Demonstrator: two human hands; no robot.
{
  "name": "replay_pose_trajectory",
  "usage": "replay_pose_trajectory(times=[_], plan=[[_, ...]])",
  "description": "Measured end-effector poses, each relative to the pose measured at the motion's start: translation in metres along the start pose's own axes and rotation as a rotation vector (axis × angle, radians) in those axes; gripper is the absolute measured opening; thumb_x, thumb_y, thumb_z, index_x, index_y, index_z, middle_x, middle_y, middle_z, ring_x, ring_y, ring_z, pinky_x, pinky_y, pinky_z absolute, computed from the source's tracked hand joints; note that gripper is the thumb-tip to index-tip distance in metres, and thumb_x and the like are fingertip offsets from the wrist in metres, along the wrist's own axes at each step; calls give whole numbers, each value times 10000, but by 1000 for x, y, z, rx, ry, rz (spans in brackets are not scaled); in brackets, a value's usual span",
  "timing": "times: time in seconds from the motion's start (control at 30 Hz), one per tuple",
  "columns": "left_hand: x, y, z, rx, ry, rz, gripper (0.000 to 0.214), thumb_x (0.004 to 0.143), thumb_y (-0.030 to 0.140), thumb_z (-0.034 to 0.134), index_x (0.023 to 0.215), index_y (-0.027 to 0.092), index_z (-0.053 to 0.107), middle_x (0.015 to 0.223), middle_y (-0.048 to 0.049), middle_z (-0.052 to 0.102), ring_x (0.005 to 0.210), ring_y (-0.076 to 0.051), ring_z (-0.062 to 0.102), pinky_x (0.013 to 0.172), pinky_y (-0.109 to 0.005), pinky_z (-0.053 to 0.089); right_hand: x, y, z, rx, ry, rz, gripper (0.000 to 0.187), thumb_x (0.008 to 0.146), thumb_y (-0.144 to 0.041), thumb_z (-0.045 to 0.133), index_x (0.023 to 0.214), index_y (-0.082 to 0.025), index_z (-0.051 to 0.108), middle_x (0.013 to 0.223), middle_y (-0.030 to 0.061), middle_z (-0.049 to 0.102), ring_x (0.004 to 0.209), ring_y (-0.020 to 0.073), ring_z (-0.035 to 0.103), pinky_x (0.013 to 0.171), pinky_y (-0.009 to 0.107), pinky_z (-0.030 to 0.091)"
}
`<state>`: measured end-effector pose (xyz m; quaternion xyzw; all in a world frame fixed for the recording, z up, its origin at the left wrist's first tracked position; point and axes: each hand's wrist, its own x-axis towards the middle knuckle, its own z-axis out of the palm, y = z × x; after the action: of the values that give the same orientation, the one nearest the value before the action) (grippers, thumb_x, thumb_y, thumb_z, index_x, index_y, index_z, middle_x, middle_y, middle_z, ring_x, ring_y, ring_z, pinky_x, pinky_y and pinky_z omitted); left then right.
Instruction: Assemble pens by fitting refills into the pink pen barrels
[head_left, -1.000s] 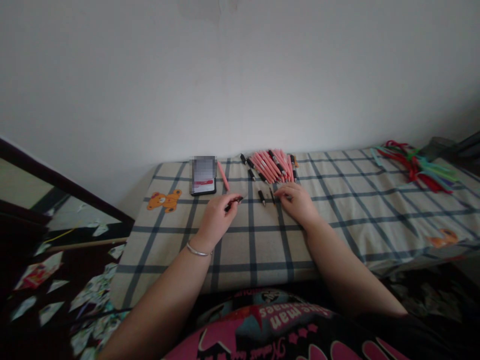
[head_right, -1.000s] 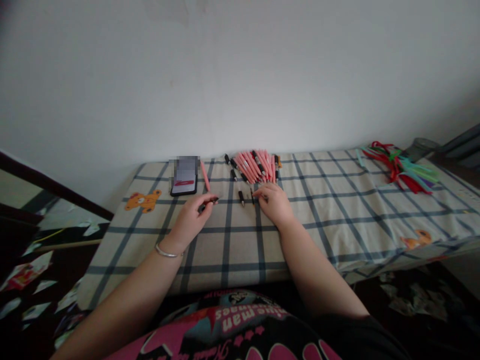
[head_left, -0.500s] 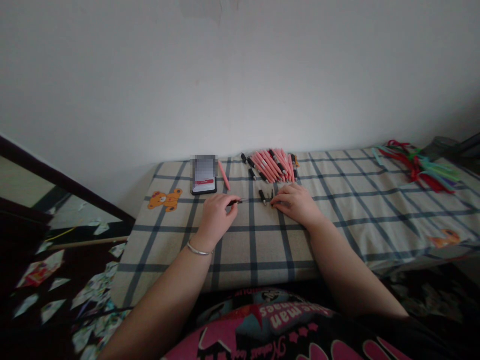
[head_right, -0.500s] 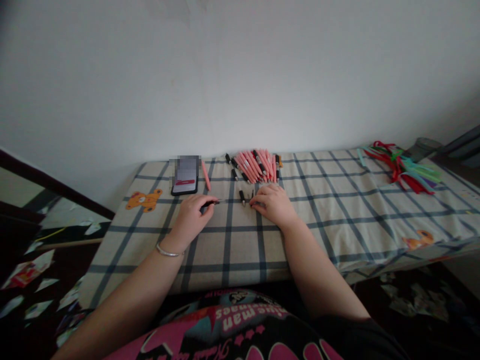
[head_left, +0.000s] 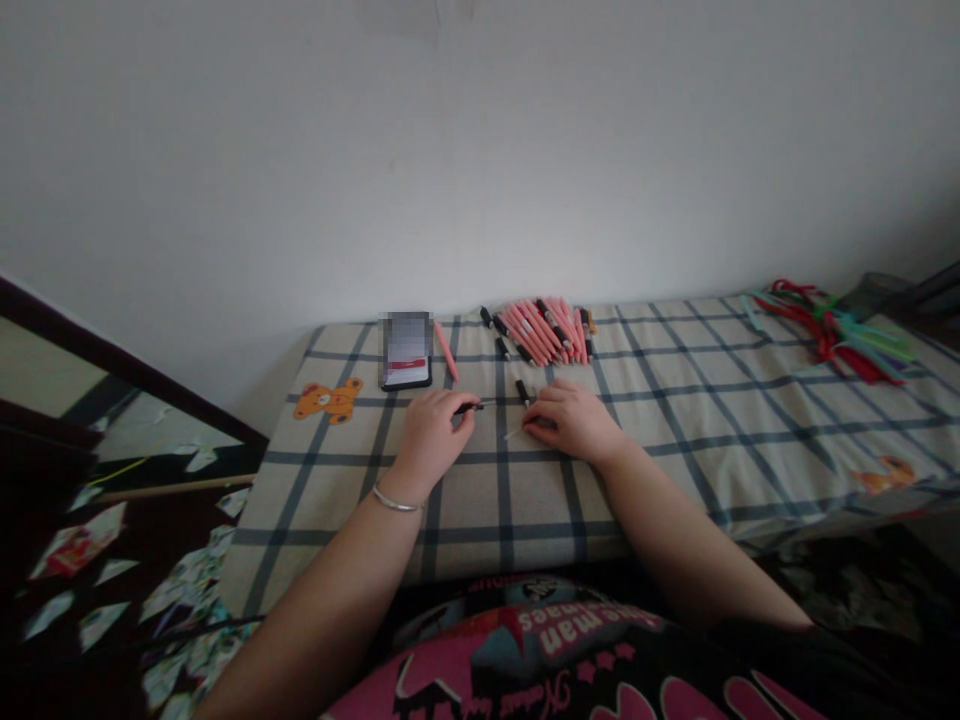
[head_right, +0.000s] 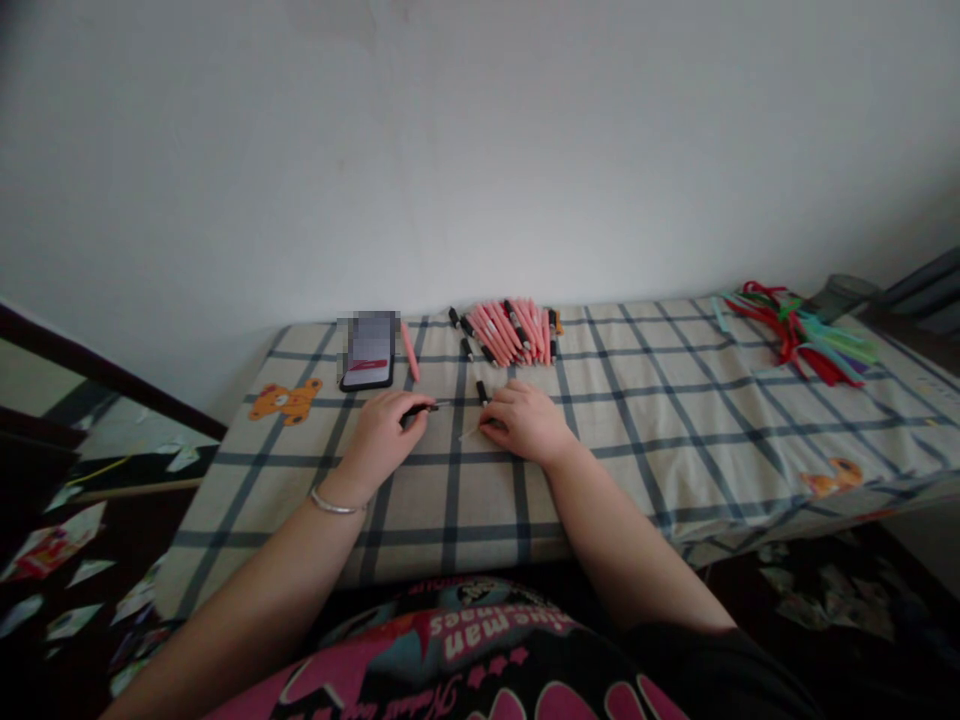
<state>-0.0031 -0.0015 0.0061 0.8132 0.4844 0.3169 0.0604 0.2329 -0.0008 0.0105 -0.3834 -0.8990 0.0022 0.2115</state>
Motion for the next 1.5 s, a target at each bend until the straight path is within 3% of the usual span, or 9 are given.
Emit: replay_pose_trajectory(times=[0.33, 0.53, 0.77, 1.13, 1.23, 1.4, 1.5], plan=[[-2, -2, 0, 73, -21, -20, 166, 771, 153, 555, 877, 222, 662, 859, -31, 685, 840, -219, 590, 793, -374, 431, -10, 26, -9, 23, 73, 65, 72, 749, -270, 677, 798, -228, 708, 830, 46, 623, 835, 203, 535, 781, 363, 435], [-3, -1, 0, 141, -41, -7, 159, 767, 151, 564, 862, 225, 668, 894, -37, 676, 876, -234, 569, 803, -390, 427, -8, 24, -5, 57, 81, 49, 50, 769, -241, 653, 769, -232, 702, 844, 39, 629, 843, 195, 536, 787, 358, 436], [-6, 0, 3, 196, -52, 53, 231, 782, 173, 574, 982, 235, 673, 1003, -49, 652, 951, -248, 540, 835, -413, 422, -7, 23, -2, 86, 95, 60, 27, 764, -226, 652, 768, -218, 678, 837, 37, 630, 834, 194, 546, 792, 362, 433], [-3, 2, 0, 100, -40, 86, 125, 806, 199, 590, 900, 221, 668, 964, -38, 656, 922, -222, 564, 825, -389, 427, -6, 21, -4, 43, 149, 102, 27, 753, -182, 618, 758, -208, 617, 790, 33, 628, 809, 205, 552, 790, 368, 435], [-2, 4, -2, 9, 6, 63, 131, 826, 198, 556, 921, 210, 647, 933, -39, 672, 903, -207, 590, 827, -372, 435, -5, 18, -2, 53, 209, 124, 48, 744, -165, 610, 759, -209, 599, 767, 30, 628, 795, 208, 558, 782, 367, 443], [-2, 6, -5, -157, 101, 10, 127, 860, 227, 517, 961, 188, 584, 864, -41, 696, 854, -188, 626, 830, -355, 443, -4, 12, 3, 123, 434, 197, 22, 775, -189, 593, 785, -208, 597, 776, 42, 641, 800, 210, 572, 760, 356, 461], [-2, 6, -5, -159, 105, 22, 125, 860, 224, 522, 965, 179, 570, 856, -44, 697, 837, -188, 629, 823, -356, 444, -3, 8, 4, 153, 472, 204, 19, 788, -208, 595, 771, -211, 600, 745, 39, 638, 774, 209, 570, 743, 359, 461]])
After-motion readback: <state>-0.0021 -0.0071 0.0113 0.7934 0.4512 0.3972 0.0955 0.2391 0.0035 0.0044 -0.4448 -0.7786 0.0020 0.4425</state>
